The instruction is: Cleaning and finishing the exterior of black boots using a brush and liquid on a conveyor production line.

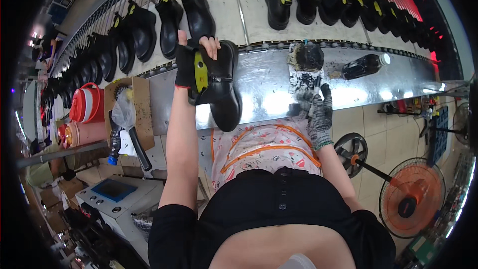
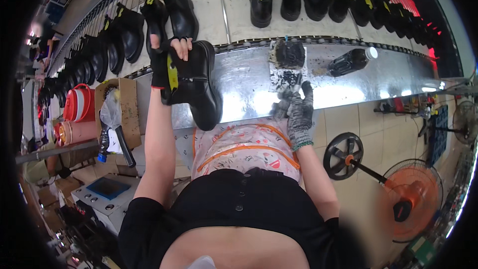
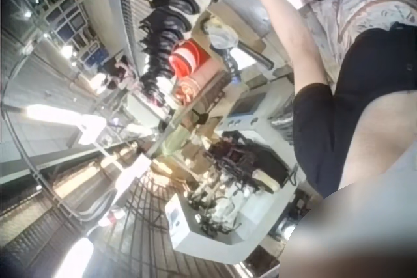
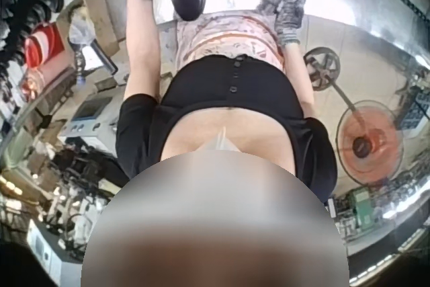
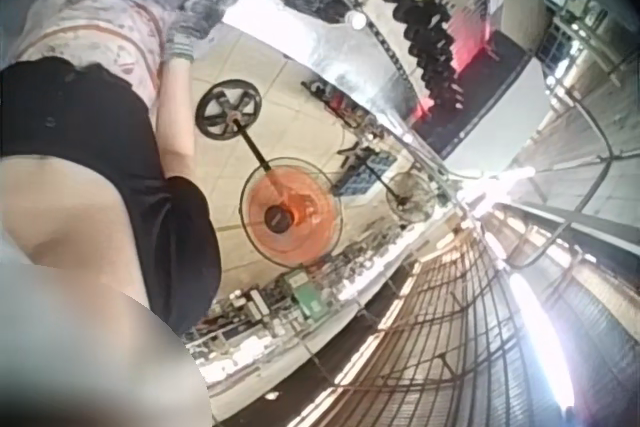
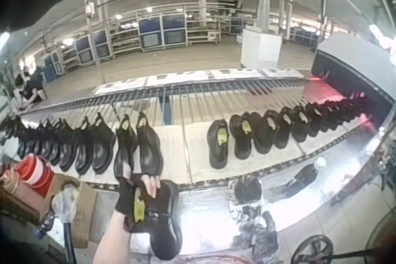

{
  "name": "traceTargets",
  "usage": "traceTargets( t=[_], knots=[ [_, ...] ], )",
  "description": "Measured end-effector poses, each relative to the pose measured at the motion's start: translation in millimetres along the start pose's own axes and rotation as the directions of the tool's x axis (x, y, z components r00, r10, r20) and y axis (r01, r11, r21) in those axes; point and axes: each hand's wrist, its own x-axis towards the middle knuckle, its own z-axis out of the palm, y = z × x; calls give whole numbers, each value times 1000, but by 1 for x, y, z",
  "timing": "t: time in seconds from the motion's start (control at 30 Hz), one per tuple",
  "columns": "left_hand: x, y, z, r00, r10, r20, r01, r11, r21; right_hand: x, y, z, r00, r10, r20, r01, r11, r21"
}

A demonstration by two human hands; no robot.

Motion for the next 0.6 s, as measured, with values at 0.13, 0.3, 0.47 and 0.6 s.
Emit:
traceTargets(
  t=[0.13,0.3,0.47,0.6],
  knots=[
    [-19,27,29,976,211,58,-211,977,-10,-1,11,-2,992,27,126,-25,1000,-19],
    [-22,33,64,971,233,-55,-233,972,12,-29,-27,17,942,158,296,-79,962,-263],
    [-18,32,66,968,232,98,-234,972,11,-26,-82,47,787,-12,617,412,755,-511],
    [-17,29,69,967,231,105,-231,973,-16,-28,-113,78,375,-161,913,921,178,-346]
  ],
)
